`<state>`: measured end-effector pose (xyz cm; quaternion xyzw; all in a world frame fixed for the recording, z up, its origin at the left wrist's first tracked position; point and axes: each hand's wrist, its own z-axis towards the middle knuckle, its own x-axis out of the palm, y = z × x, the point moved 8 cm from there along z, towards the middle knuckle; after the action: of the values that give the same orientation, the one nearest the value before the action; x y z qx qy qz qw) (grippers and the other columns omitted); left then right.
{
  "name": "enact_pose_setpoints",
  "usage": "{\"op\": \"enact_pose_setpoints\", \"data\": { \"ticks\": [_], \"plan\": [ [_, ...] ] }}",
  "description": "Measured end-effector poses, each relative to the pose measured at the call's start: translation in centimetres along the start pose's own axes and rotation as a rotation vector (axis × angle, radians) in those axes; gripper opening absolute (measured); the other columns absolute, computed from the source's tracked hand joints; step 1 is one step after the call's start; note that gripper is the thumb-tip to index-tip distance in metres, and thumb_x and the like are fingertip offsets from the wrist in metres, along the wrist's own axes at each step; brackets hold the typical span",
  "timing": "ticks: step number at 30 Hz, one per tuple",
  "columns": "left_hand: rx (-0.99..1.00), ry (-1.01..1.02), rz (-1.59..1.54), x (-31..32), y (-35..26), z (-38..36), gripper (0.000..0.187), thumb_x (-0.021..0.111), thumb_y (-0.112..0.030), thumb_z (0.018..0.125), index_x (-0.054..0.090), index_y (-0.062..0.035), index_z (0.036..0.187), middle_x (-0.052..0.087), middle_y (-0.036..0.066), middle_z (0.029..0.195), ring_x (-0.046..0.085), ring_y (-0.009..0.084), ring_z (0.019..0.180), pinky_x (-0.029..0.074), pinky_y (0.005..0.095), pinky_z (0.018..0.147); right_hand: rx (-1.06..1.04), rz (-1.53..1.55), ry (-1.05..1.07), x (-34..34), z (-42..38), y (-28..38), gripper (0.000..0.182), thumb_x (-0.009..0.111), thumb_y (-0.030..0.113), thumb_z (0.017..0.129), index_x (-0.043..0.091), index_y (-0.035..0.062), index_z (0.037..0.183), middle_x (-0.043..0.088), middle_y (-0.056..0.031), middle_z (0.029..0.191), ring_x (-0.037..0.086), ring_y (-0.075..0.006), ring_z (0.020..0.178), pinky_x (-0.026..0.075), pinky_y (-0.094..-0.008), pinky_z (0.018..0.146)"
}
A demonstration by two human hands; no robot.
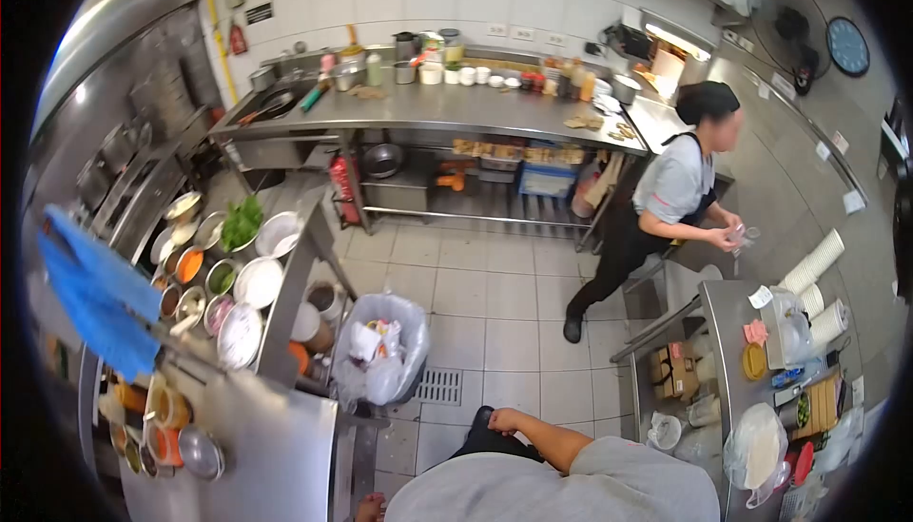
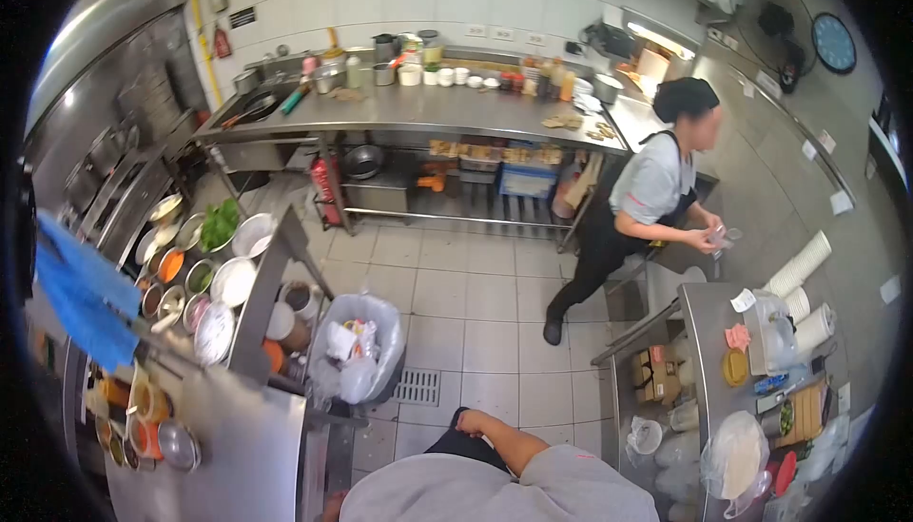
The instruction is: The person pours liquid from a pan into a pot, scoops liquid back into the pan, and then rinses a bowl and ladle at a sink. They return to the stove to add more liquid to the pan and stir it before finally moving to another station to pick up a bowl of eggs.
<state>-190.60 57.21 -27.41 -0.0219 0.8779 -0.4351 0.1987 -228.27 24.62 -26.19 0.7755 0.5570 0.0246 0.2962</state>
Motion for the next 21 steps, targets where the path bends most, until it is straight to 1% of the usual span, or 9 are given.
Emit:
{"op": "enact_pose_setpoints", "data": {
  "ticks": [3,6,8,10,11,12,16,18,21],
  "plan": [
    [-0.067,0.101,0.061,3.7,-6.0,6.2,0.024,0.056,-0.028,0.093,0.068,-0.0093,0.103,0.067,0.005,0.085,0.061,0.0143,0.068,0.050,0.0287,0.061,0.055,0.054,0.052,-4.7,0.6,-2.8,0.025,0.064,0.031,0.087,0.066,0.0083,0.095,0.063,-0.0045,0.074,0.059,-0.0157,0.053,0.050,-0.0324,0.046],
    [-0.134,0.191,0.120,7.5,-11.1,13.1,0.026,0.061,-0.029,0.091,0.070,-0.0078,0.103,0.070,0.007,0.091,0.064,0.0164,0.077,0.051,0.0305,0.071,-0.002,0.213,-0.107,-12.6,-0.9,-2.7,0.027,0.063,0.033,0.088,0.065,0.0077,0.097,0.064,-0.0051,0.080,0.059,-0.0160,0.057,0.049,-0.0313,0.045],
    [-0.200,0.258,0.146,11.3,-11.5,17.0,0.028,0.065,-0.030,0.089,0.071,-0.0067,0.104,0.072,0.008,0.095,0.067,0.0179,0.082,0.053,0.0317,0.078,0.007,0.306,-0.162,-16.8,-0.7,-3.7,0.026,0.063,0.032,0.088,0.064,0.0081,0.097,0.064,-0.0046,0.082,0.060,-0.0154,0.059,0.049,-0.0305,0.046],
    [0.078,0.290,0.336,13.1,-19.4,19.5,0.026,0.066,-0.026,0.089,0.071,-0.0038,0.102,0.072,0.008,0.093,0.065,0.0156,0.083,0.051,0.0308,0.078,0.017,0.378,-0.213,-20.7,-1.2,-4.0,0.025,0.062,0.032,0.088,0.063,0.0086,0.098,0.064,-0.0040,0.084,0.060,-0.0148,0.062,0.048,-0.0298,0.047],
    [-0.042,0.253,0.270,13.3,-24.5,18.9,0.024,0.066,-0.023,0.088,0.071,-0.0036,0.101,0.071,0.006,0.091,0.064,0.0150,0.083,0.050,0.0301,0.078,-0.017,0.482,-0.261,-22.3,-1.7,-3.3,0.024,0.062,0.031,0.089,0.063,0.0092,0.099,0.064,-0.0031,0.086,0.060,-0.0141,0.064,0.048,-0.0287,0.050],
    [-0.043,0.291,0.015,14.7,-22.1,23.1,0.022,0.067,-0.020,0.087,0.071,-0.0053,0.102,0.070,0.005,0.088,0.063,0.0147,0.078,0.050,0.0293,0.073,-0.052,0.586,-0.307,-23.6,-2.2,-2.3,0.023,0.061,0.030,0.089,0.062,0.0098,0.100,0.063,-0.0022,0.088,0.060,-0.0133,0.065,0.048,-0.0277,0.052],
    [-0.088,0.334,0.182,15.7,-26.9,29.8,0.026,0.066,-0.025,0.088,0.069,-0.0058,0.106,0.069,0.002,0.084,0.062,0.0151,0.072,0.050,0.0298,0.064,-0.062,0.627,-0.290,-25.7,-1.2,0.6,0.023,0.061,0.029,0.090,0.061,0.0100,0.103,0.062,-0.0011,0.090,0.059,-0.0128,0.067,0.048,-0.0269,0.055],
    [-0.218,0.357,0.147,16.1,-27.7,32.6,0.028,0.065,-0.023,0.087,0.069,-0.0066,0.110,0.069,0.005,0.086,0.062,0.0155,0.068,0.051,0.0315,0.061,-0.064,0.599,-0.190,-25.6,-0.2,2.5,0.023,0.061,0.030,0.091,0.061,0.0099,0.101,0.062,-0.0012,0.089,0.059,-0.0114,0.071,0.048,-0.0260,0.060],
    [-0.240,0.386,0.087,17.0,-27.5,38.5,0.029,0.063,-0.027,0.088,0.069,-0.0103,0.111,0.068,0.005,0.085,0.064,0.0179,0.070,0.053,0.0338,0.061,-0.180,0.552,-0.037,-25.2,7.1,2.1,0.029,0.064,0.030,0.089,0.063,0.0068,0.106,0.064,-0.0014,0.086,0.059,-0.0111,0.066,0.049,-0.0273,0.056]
  ]
}}
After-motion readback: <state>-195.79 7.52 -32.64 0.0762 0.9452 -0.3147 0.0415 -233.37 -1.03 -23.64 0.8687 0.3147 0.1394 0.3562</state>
